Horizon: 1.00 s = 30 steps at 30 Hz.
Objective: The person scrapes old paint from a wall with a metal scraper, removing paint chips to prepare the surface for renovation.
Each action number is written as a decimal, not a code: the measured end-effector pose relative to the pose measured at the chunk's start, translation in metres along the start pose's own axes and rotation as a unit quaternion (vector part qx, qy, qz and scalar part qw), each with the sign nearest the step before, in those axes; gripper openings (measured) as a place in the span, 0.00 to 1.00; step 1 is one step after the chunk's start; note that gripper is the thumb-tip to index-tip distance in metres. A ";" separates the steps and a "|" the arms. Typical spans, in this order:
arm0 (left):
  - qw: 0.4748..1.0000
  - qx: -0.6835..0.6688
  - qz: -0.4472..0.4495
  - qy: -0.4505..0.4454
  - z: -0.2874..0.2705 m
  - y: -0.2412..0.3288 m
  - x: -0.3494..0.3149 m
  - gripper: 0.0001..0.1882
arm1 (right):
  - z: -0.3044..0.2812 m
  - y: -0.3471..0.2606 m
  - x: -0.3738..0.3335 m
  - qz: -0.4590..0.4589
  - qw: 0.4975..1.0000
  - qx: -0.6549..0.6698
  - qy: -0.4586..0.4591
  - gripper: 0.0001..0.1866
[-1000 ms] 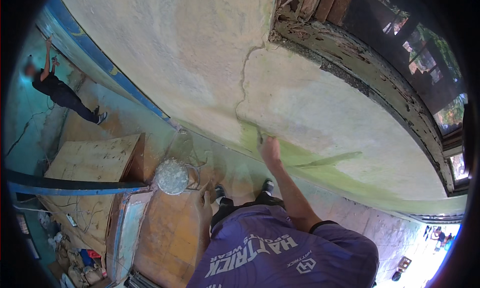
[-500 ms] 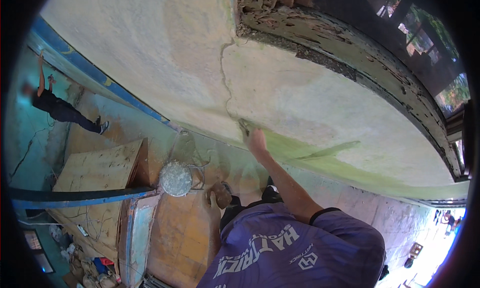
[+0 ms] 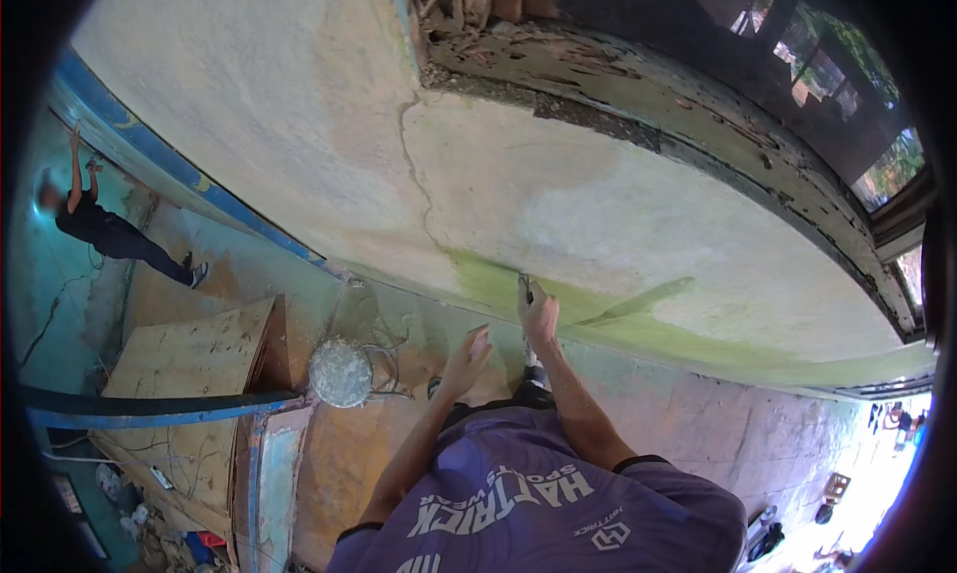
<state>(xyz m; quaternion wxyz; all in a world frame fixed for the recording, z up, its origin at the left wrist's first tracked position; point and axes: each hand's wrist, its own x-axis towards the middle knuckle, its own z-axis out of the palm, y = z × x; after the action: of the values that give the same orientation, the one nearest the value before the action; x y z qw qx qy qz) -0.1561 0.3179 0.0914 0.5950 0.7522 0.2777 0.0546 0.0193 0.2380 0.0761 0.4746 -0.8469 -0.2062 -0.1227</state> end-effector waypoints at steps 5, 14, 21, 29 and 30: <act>0.946 -0.225 -0.100 -0.211 0.044 -0.024 0.045 0.14 | 0.008 -0.015 -0.001 0.049 0.997 0.063 -0.013 0.15; 0.989 -0.111 -0.032 -0.097 0.067 -0.056 0.045 0.12 | 0.013 -0.014 -0.009 0.190 0.969 0.153 -0.036 0.12; 0.999 -0.041 0.019 0.018 0.048 -0.048 0.064 0.21 | 0.022 -0.047 0.008 0.130 0.972 0.198 0.000 0.12; 0.991 0.120 -0.005 -0.060 0.037 -0.081 0.069 0.22 | 0.038 -0.022 -0.007 0.233 0.961 0.139 -0.049 0.14; 0.991 0.121 -0.007 -0.057 0.034 -0.078 0.063 0.22 | 0.037 -0.029 -0.009 0.233 0.961 0.140 -0.052 0.14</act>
<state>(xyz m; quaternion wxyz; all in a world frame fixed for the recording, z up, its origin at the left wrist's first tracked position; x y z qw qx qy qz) -0.1168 0.3300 -0.0063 0.5149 0.8185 0.2532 -0.0270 -0.0015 0.2809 0.0747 0.5926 -0.8017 -0.0426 0.0653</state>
